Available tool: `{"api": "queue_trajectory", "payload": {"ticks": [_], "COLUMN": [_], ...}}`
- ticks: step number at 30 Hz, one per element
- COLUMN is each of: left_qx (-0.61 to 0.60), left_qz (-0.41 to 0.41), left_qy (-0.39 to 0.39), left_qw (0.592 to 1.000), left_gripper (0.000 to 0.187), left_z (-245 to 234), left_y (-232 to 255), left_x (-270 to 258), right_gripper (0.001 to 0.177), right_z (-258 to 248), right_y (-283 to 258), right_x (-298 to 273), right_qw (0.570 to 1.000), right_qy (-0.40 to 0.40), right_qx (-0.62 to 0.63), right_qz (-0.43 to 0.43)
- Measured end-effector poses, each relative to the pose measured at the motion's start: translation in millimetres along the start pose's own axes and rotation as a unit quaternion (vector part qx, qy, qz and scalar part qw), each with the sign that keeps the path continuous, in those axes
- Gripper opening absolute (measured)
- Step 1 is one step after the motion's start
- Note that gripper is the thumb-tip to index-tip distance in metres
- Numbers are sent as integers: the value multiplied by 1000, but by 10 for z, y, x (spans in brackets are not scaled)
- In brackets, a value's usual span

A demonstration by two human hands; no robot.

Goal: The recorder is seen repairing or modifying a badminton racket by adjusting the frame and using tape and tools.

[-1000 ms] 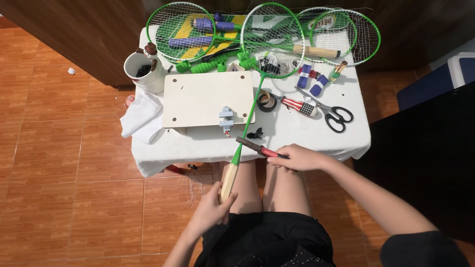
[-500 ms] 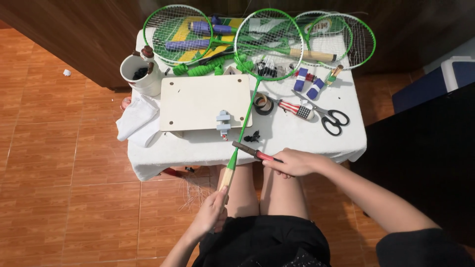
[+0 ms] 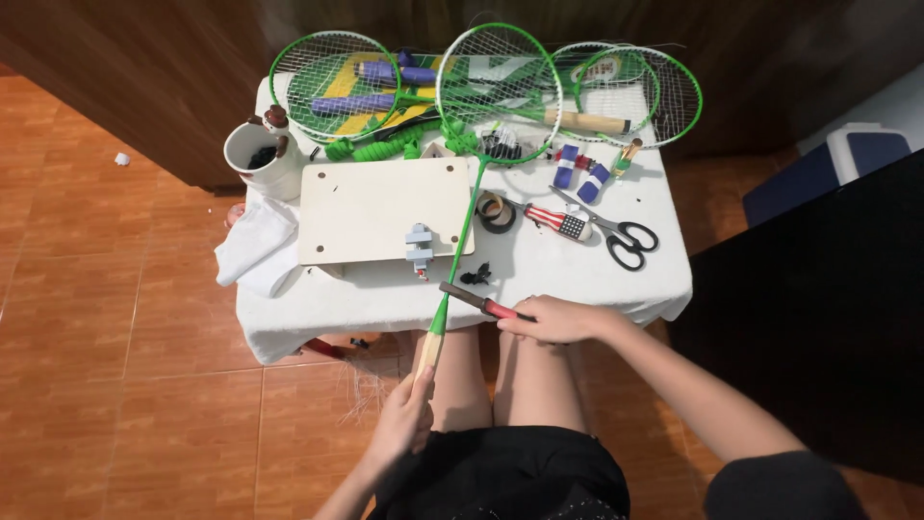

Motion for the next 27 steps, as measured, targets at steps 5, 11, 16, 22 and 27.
{"api": "queue_trajectory", "payload": {"ticks": [5,11,16,22,27], "left_qx": [-64,-77,-60,-46,-56], "left_qz": [81,182,213,236,214], "left_qy": [-1,-12,-46,-80,-159], "left_qw": [995,980,974,967,962], "left_gripper": [32,34,34,35,23], "left_z": [109,-52,-30,70,254], "left_y": [142,154,241,125,-4], "left_x": [-103,-66,-90,65,280], "right_gripper": [50,38,35,40,41], "right_z": [-91,-339,-386,-343,-256], "right_y": [542,843,1104,1103,497], "right_x": [8,-266,-215,-162,-286], "right_qw": [994,951,848,798,796], "right_qy": [38,256,428,527,573], "right_qx": [-52,-169,-312,-291,-178], "right_qz": [-90,50,32,-8,-77]}}
Point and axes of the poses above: each hand's wrist, its own x-axis towards the middle knuckle, its own z-axis out of the palm, y = z × x, the point moved 4 cm from there along x, towards the middle knuckle, and after that the axes turned 2 degrees about z, right-handed, at the moved point
